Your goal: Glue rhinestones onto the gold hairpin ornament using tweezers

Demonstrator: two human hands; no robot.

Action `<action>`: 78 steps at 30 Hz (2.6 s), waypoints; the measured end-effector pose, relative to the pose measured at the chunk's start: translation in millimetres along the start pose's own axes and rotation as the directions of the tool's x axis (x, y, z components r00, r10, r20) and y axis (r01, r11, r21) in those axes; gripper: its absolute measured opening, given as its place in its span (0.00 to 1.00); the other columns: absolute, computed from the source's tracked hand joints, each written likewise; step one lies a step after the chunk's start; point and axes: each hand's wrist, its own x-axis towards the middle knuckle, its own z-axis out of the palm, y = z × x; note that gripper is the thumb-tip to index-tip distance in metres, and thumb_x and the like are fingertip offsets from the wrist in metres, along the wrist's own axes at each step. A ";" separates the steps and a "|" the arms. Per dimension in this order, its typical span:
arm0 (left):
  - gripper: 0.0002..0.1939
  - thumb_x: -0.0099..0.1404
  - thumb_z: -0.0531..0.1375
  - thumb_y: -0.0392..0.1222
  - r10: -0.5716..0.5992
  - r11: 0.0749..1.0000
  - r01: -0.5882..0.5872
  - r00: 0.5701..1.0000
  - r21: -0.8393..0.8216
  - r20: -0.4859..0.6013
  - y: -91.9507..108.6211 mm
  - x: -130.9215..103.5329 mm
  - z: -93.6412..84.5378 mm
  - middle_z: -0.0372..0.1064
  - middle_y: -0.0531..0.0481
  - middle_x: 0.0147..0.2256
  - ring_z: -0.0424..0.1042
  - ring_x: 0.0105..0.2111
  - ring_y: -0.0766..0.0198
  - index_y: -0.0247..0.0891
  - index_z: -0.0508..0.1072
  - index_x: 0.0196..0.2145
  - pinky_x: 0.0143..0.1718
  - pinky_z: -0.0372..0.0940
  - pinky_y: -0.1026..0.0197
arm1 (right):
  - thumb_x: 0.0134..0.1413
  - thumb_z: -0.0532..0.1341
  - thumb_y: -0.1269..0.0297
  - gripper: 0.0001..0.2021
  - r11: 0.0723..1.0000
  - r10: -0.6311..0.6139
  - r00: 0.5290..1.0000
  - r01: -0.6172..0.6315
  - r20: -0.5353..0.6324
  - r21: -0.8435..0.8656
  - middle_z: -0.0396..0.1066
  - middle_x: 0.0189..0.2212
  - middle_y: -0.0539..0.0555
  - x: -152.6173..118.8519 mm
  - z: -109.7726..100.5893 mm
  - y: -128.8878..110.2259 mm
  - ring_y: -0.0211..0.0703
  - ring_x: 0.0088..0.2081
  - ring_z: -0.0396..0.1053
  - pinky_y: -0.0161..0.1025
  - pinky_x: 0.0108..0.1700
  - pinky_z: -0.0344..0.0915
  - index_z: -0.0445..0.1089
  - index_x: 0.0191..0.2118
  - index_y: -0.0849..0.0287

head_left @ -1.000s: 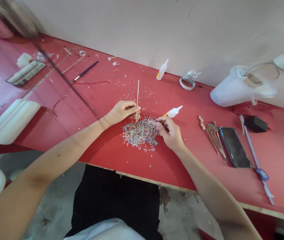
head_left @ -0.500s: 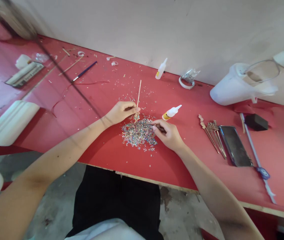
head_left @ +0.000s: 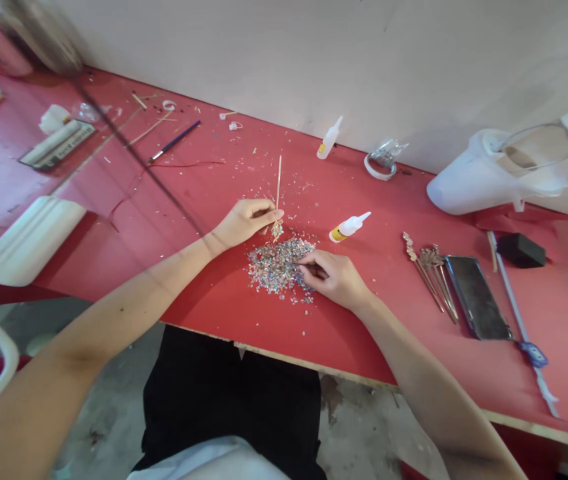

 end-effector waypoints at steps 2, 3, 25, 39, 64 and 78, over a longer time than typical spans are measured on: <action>0.16 0.66 0.57 0.48 0.007 1.000 -0.007 1.000 0.002 0.001 -0.4 -0.2 0.6 0.62 0.54 0.19 0.61 0.21 0.71 0.36 0.68 0.24 0.26 0.56 0.65 | 0.58 0.58 0.65 0.03 1.000 -0.009 1.000 0.009 -0.001 -0.002 0.71 0.26 0.49 -0.5 0.1 0.0 0.33 0.24 0.65 0.32 0.29 0.60 0.68 0.36 0.56; 0.16 0.66 0.57 0.48 0.011 1.000 -0.011 1.000 0.001 0.000 -0.4 -0.3 0.8 0.62 0.54 0.19 0.61 0.21 0.71 0.36 0.68 0.25 0.26 0.56 0.65 | 0.58 0.58 0.65 0.03 1.000 -0.013 1.000 0.013 0.002 0.003 0.71 0.26 0.49 -0.9 0.0 0.0 0.33 0.24 0.65 0.32 0.29 0.60 0.68 0.36 0.56; 0.15 0.67 0.57 0.48 0.041 0.999 -0.041 0.999 0.026 -0.001 -1.2 -0.1 0.6 0.63 0.54 0.20 0.62 0.21 0.72 0.36 0.69 0.26 0.26 0.57 0.66 | 0.63 0.55 0.56 0.07 0.658 0.165 0.986 -0.105 -0.007 0.746 0.74 0.42 0.54 -2.8 2.0 -24.6 0.42 0.41 0.75 0.43 0.43 0.72 0.63 0.41 0.52; 0.15 0.66 0.57 0.48 0.038 0.997 -0.038 0.999 0.070 0.000 2.3 -0.5 0.2 0.63 0.54 0.20 0.62 0.22 0.70 0.37 0.69 0.25 0.27 0.57 0.64 | 0.61 0.59 0.54 0.09 0.248 0.257 0.938 -0.297 0.233 0.922 0.70 0.53 0.55 8.7 8.8 -31.6 0.45 0.57 0.67 0.53 0.62 0.61 0.62 0.38 0.53; 0.15 0.66 0.57 0.47 0.024 0.997 -0.025 1.000 0.069 0.007 1.1 0.3 1.0 0.63 0.54 0.20 0.61 0.21 0.71 0.36 0.68 0.24 0.25 0.56 0.66 | 0.51 0.65 0.52 0.14 0.626 0.383 0.915 -0.360 0.129 0.692 0.59 0.20 0.44 8.7 -10.5 -7.6 0.30 0.20 0.54 0.32 0.21 0.53 0.67 0.32 0.58; 0.17 0.65 0.58 0.49 0.020 0.999 -0.020 0.999 0.027 0.025 3.1 -2.4 0.0 0.63 0.54 0.19 0.61 0.21 0.71 0.36 0.68 0.24 0.25 0.57 0.66 | 0.51 0.64 0.55 0.12 0.773 0.295 0.946 -0.318 0.133 0.549 0.62 0.23 0.46 9.7 -20.8 7.3 0.31 0.23 0.57 0.32 0.25 0.56 0.66 0.30 0.59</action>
